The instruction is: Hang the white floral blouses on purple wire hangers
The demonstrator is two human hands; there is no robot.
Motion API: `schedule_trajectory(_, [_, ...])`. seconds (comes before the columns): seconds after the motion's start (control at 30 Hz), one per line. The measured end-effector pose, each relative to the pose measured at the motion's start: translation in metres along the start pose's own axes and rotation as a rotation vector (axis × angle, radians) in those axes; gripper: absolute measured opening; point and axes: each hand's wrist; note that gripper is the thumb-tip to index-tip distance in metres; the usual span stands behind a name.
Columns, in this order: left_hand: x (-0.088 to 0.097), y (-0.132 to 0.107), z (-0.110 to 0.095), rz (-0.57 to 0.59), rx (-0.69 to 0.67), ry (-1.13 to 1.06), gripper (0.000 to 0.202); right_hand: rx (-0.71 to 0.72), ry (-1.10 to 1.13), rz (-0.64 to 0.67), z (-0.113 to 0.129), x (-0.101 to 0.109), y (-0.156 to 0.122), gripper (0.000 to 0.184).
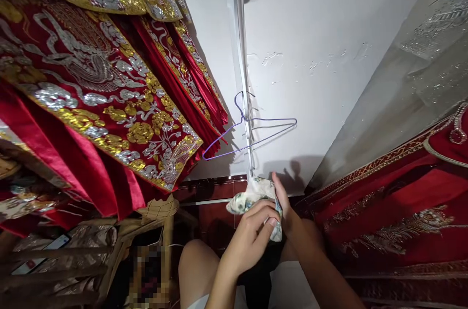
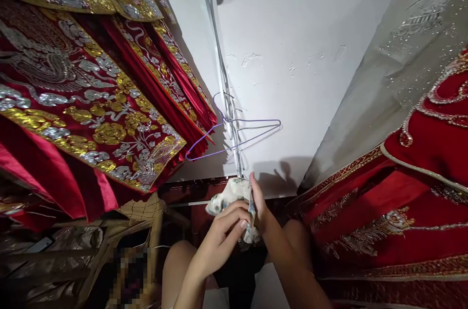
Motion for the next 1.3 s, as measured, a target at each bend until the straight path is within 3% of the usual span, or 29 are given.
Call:
schedule_trajectory(0.1, [0.026, -0.008, -0.019, -0.024, -0.044, 0.075, 0.018, -0.063, 0.160, 0.116, 0.026, -0.006, 0.009, 0.065])
schedule_trajectory(0.2, [0.059, -0.007, -0.027, -0.296, -0.170, 0.034, 0.016, -0.244, 0.242, 0.394, 0.048, -0.009, 0.009, 0.056])
schedule_trajectory(0.27, [0.076, -0.004, -0.022, -0.345, -0.162, -0.032, 0.033, -0.345, 0.105, 0.604, 0.064, -0.009, 0.007, 0.044])
schedule_trajectory(0.33, [0.086, -0.004, -0.009, -0.195, -0.036, -0.005, 0.042, -0.361, -0.119, 0.897, 0.084, -0.005, 0.006, 0.037])
schedule_trajectory(0.4, [0.092, -0.008, 0.009, -0.002, 0.130, 0.114, 0.051, -0.242, -0.334, 1.150, 0.106, 0.001, 0.008, 0.033])
schedule_trajectory(0.43, [0.095, -0.011, 0.017, 0.078, 0.201, 0.173, 0.057, -0.142, -0.426, 1.195, 0.117, 0.006, 0.011, 0.029])
schedule_trajectory(0.47, [0.099, -0.014, 0.024, 0.135, 0.252, 0.221, 0.062, -0.024, -0.512, 1.157, 0.126, 0.011, 0.015, 0.023])
schedule_trajectory(0.57, [0.118, -0.025, 0.031, 0.188, 0.290, 0.363, 0.059, 0.284, -0.710, 0.715, 0.137, 0.027, 0.036, 0.009])
schedule_trajectory(0.67, [0.138, -0.036, 0.017, 0.109, 0.296, 0.509, 0.052, 0.319, -0.734, 0.288, 0.121, 0.039, 0.068, 0.035])
schedule_trajectory(0.77, [0.147, -0.045, -0.002, 0.122, 0.315, 0.447, 0.051, 0.378, -0.662, 0.044, 0.093, 0.047, 0.104, 0.058])
schedule_trajectory(0.87, [0.150, -0.048, -0.013, 0.146, 0.301, 0.523, 0.050, 0.444, -0.671, 0.012, 0.070, 0.057, 0.126, 0.052])
schedule_trajectory(1.0, [0.164, -0.035, -0.010, 0.116, 0.347, 0.834, 0.051, 0.383, -0.763, 0.059, 0.057, 0.078, 0.118, 0.037])
schedule_trajectory(1.07, [0.175, -0.022, -0.005, 0.098, 0.332, 0.893, 0.040, 0.377, -0.787, 0.049, 0.059, 0.088, 0.105, 0.031])
schedule_trajectory(1.17, [0.187, 0.003, -0.002, 0.013, 0.182, 0.952, 0.029, 0.376, -0.795, 0.037, 0.068, 0.101, 0.086, 0.026])
schedule_trajectory(1.3, [0.187, 0.038, -0.010, -0.098, 0.048, 0.935, 0.019, 0.323, -0.776, -0.036, 0.083, 0.109, 0.068, 0.022])
Point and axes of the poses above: each hand's wrist, its own y-axis towards the middle knuckle, its own x-axis out of the back of the hand, z = x × y, and after that the axes turned 7 degrees about -y, right-handed
